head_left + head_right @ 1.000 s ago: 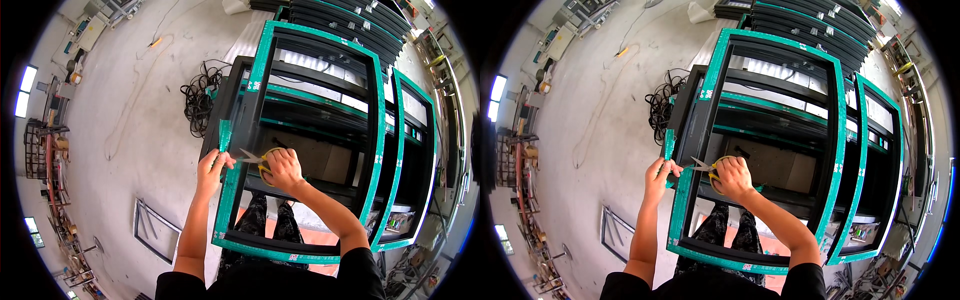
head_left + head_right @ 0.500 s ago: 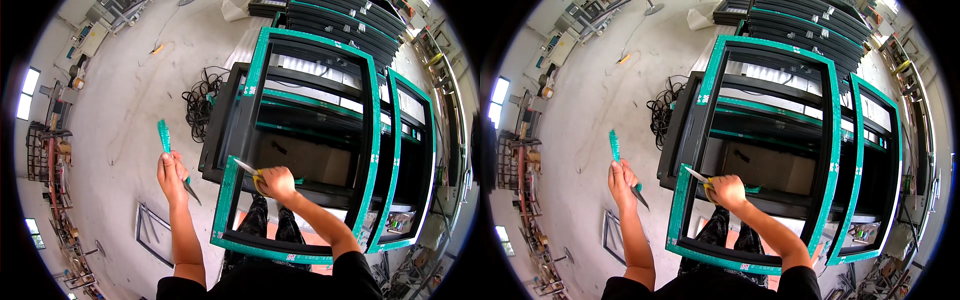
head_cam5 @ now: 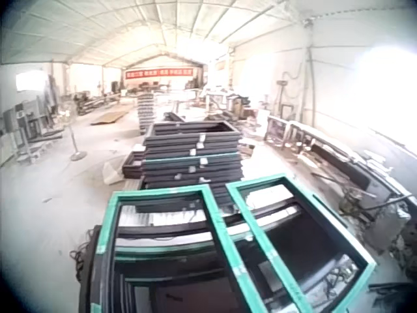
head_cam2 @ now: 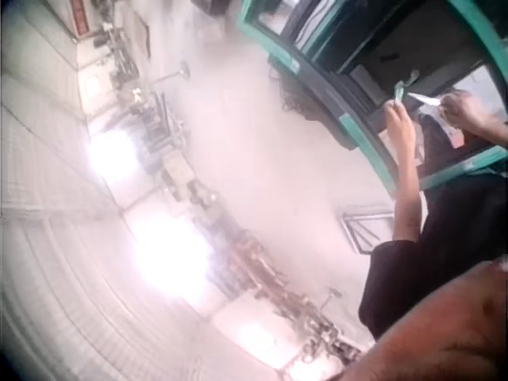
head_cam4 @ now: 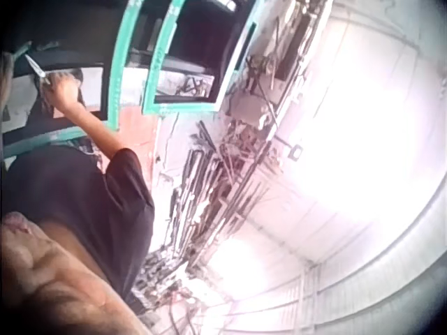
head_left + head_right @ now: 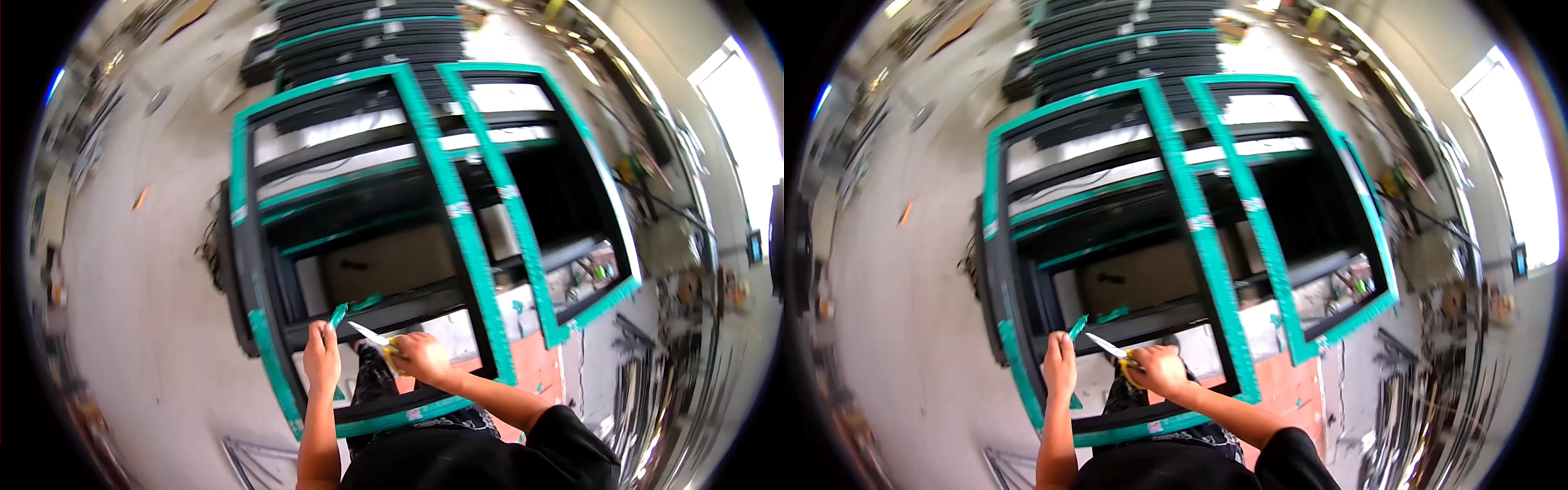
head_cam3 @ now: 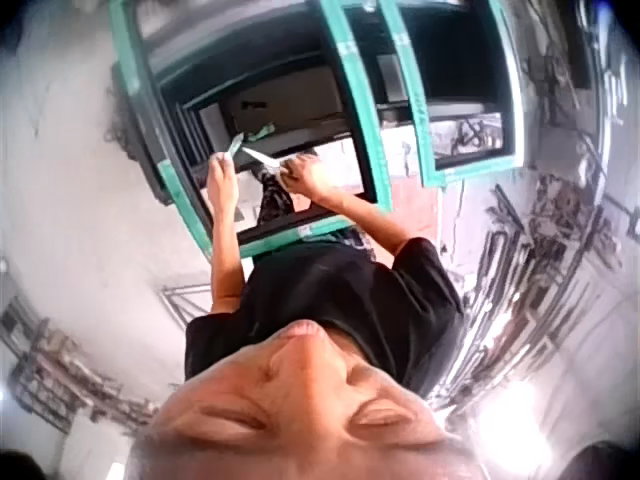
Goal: The person prepares window frames by using scissors to cut protective tape and applying green adhesive tape to the edges of the frames. They lift one frame and place it onto a stack of similar frames on the floor.
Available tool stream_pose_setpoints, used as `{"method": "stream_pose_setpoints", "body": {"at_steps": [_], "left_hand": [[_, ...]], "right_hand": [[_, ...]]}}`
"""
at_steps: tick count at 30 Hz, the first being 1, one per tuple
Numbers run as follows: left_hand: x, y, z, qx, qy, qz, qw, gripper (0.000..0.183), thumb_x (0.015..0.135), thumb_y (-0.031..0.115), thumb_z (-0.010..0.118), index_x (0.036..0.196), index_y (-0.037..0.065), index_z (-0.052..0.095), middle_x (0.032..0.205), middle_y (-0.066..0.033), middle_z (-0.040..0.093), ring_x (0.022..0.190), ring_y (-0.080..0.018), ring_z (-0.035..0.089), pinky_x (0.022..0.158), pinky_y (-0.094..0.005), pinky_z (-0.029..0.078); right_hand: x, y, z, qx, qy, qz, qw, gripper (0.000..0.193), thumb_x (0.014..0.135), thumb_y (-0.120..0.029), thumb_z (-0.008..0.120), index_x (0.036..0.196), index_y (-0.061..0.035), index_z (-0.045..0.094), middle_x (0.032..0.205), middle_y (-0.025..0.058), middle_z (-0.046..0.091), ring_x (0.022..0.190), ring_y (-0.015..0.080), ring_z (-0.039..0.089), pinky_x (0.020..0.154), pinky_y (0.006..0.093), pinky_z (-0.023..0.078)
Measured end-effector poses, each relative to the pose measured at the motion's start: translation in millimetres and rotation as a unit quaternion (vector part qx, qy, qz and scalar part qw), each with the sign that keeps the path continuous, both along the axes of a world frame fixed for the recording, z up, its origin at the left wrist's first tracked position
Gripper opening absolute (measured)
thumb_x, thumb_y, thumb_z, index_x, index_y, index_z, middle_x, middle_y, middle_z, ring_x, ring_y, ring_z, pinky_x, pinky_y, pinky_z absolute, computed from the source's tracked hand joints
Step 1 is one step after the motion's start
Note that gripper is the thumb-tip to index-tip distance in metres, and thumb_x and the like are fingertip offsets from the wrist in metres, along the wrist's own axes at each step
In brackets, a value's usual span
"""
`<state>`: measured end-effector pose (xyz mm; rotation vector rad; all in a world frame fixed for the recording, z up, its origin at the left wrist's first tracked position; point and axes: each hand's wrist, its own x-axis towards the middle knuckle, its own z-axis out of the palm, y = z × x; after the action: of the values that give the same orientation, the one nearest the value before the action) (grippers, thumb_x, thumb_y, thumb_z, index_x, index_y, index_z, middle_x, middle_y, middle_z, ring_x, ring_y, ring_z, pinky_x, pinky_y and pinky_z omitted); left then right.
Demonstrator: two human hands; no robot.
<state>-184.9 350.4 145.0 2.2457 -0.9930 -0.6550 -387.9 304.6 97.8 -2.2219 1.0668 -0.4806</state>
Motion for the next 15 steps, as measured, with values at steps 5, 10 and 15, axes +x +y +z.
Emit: {"method": "stream_pose_setpoints", "body": {"at_steps": [5,10,15], "left_hand": [[-61.7,-25.8,9.5,-0.053,-0.075,-0.200,0.975,0.023,0.092,0.021,0.052,0.079,0.002,0.054,0.072,-0.0174,0.056,0.069,-0.0377,0.055,0.059,-0.0441,0.042],[-82.4,-17.3,11.9,-0.144,-0.097,-0.242,0.955,0.019,0.077,0.004,0.064,0.067,-0.001,0.048,0.081,-0.0129,0.056,0.074,-0.0310,0.054,0.067,-0.0378,0.044],[-79.5,-10.4,16.3,-0.223,-0.073,-0.236,0.943,0.012,0.073,-0.002,0.057,0.067,-0.002,0.047,0.085,-0.0125,0.062,0.076,-0.0269,0.058,0.070,-0.0340,0.046]], "right_hand": [[-37.8,-30.3,26.0,0.014,-0.052,-0.083,0.995,0.025,0.074,-0.024,0.068,0.086,-0.0038,0.058,0.076,0.0125,0.060,0.076,0.0305,0.060,0.070,0.0402,0.048],[-82.0,-29.7,30.7,0.024,-0.036,-0.174,0.984,0.024,0.075,-0.025,0.065,0.082,-0.0035,0.059,0.076,0.0140,0.061,0.077,0.0328,0.060,0.070,0.0429,0.048],[-105.8,2.7,33.9,0.045,-0.010,-0.256,0.966,0.023,0.076,-0.028,0.063,0.080,-0.0056,0.059,0.074,0.0145,0.061,0.074,0.0335,0.061,0.067,0.0444,0.048]]}}
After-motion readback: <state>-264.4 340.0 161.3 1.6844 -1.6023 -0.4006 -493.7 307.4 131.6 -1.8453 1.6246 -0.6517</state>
